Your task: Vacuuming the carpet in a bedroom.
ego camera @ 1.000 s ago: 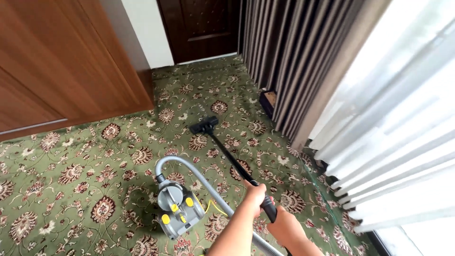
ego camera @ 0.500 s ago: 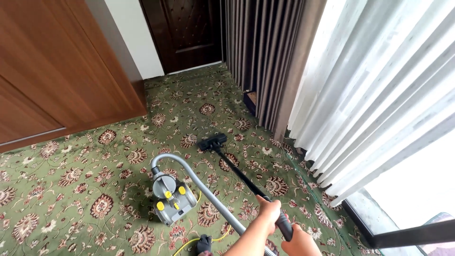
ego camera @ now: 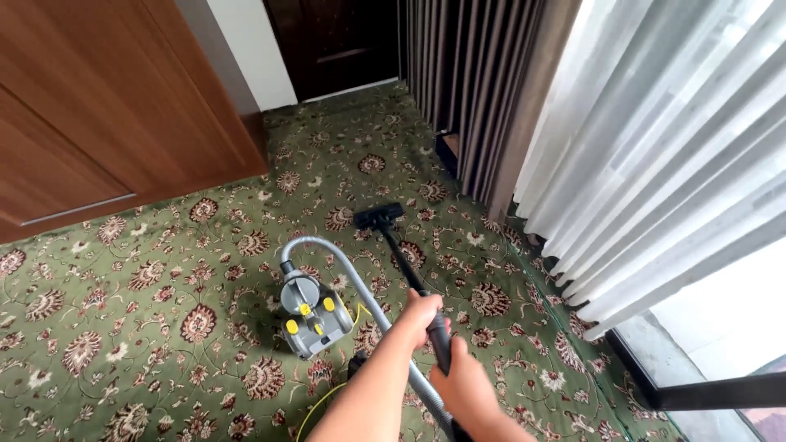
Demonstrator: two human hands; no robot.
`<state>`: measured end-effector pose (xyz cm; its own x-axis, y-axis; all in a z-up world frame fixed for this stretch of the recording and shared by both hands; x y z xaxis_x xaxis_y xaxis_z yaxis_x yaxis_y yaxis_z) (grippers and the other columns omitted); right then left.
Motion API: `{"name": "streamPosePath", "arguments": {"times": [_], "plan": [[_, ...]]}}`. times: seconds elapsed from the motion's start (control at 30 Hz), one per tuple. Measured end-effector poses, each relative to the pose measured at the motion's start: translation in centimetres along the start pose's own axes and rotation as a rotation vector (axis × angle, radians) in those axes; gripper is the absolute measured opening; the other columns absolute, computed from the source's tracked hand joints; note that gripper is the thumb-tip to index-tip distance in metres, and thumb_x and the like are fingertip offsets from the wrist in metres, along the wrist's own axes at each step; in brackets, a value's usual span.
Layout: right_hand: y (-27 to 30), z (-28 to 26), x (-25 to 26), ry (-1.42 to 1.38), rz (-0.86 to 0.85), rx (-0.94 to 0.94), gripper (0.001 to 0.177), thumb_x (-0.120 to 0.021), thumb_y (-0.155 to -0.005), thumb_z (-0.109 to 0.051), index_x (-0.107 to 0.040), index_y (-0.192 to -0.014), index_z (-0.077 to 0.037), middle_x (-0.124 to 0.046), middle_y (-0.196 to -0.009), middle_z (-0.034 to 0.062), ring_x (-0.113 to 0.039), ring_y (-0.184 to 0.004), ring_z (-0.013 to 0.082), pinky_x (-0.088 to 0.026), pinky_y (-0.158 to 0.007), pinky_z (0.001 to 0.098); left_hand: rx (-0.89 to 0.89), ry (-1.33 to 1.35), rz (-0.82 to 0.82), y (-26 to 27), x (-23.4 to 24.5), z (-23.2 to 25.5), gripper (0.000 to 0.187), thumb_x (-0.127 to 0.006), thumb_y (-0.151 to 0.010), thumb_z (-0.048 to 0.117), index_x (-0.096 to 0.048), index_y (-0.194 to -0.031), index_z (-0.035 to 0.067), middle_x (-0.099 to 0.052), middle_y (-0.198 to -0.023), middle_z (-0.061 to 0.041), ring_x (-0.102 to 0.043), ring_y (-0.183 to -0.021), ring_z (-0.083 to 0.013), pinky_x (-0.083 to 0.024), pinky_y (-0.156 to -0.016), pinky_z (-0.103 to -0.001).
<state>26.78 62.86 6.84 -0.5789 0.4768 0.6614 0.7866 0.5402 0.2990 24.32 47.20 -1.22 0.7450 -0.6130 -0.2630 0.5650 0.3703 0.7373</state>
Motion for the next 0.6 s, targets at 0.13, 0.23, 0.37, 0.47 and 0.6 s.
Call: {"name": "streamPosePath", "arguments": {"times": [0.13, 0.23, 0.37, 0.47, 0.6], "plan": [[-2.7, -0.7, -4.4, 0.007, 0.019, 0.107, 0.043, -0.067, -0.078, -0.020, -0.047, -0.114, -0.006, -0.070, -0.076, 0.0270, -0.068, -0.073, 0.0467, -0.053, -0.065, 0.0561, 0.024, -0.038, 0.029, -1.3, 3.0, 2.0, 0.051, -0.059, -0.085, 0.007, -0.032, -0.126, 0.022, -0.052, -0.098, -0.020, -0.062, -0.064, -0.0296, -0.054, -0.050, -0.047], [-4.6, -4.8, -3.1, -0.034, -0.114, -0.052, 0.042, -0.064, -0.080, -0.021, -0.045, -0.113, -0.005, -0.072, -0.076, 0.0249, -0.072, -0.069, 0.0439, -0.056, -0.066, 0.0532, 0.041, -0.024, 0.028, -3.8, 3.9, 4.5, 0.052, -0.059, -0.084, 0.005, -0.033, -0.126, 0.022, -0.052, -0.098, -0.017, -0.061, -0.065, -0.0284, -0.056, -0.052, -0.046], [-9.3, -8.6, -2.4, 0.054, -0.126, -0.001, 0.041, -0.064, -0.081, -0.020, -0.044, -0.112, -0.001, -0.071, -0.077, 0.0253, -0.071, -0.069, 0.0431, -0.057, -0.065, 0.0523, 0.045, 0.026, 0.025, -6.3, 4.3, 9.6, 0.050, -0.060, -0.084, 0.005, -0.035, -0.125, 0.021, -0.053, -0.097, -0.017, -0.061, -0.065, -0.0277, -0.057, -0.052, -0.046], [-13.0, -12.8, -1.5, 0.030, -0.218, -0.085, 0.038, -0.062, -0.084, -0.018, -0.043, -0.113, -0.002, -0.070, -0.082, 0.0214, -0.074, -0.066, 0.0409, -0.059, -0.064, 0.0509, 0.041, 0.059, 0.025, -9.2, 4.9, 14.1, 0.048, -0.061, -0.084, 0.005, -0.037, -0.123, 0.019, -0.053, -0.097, -0.017, -0.062, -0.065, -0.0273, -0.057, -0.053, -0.045], [-17.4, -17.2, -1.4, 0.086, -0.214, -0.044, 0.039, -0.063, -0.084, -0.018, -0.043, -0.113, -0.001, -0.072, -0.085, 0.0228, -0.074, -0.067, 0.0375, -0.060, -0.063, 0.0480, 0.062, 0.096, 0.018, -11.7, 6.0, 19.1, 0.043, -0.062, -0.085, 0.007, -0.038, -0.120, 0.018, -0.054, -0.093, -0.016, -0.062, -0.064, -0.0264, -0.057, -0.054, -0.044]]}}
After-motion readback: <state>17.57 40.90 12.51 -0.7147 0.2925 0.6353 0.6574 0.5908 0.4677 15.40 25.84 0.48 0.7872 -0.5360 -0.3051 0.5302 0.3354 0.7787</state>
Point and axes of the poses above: each hand's wrist, its own y-axis away from the middle knuckle, its own x-axis out of the back of the hand, z = x × y, the point moved 5 cm from there along -y, towards the middle knuckle
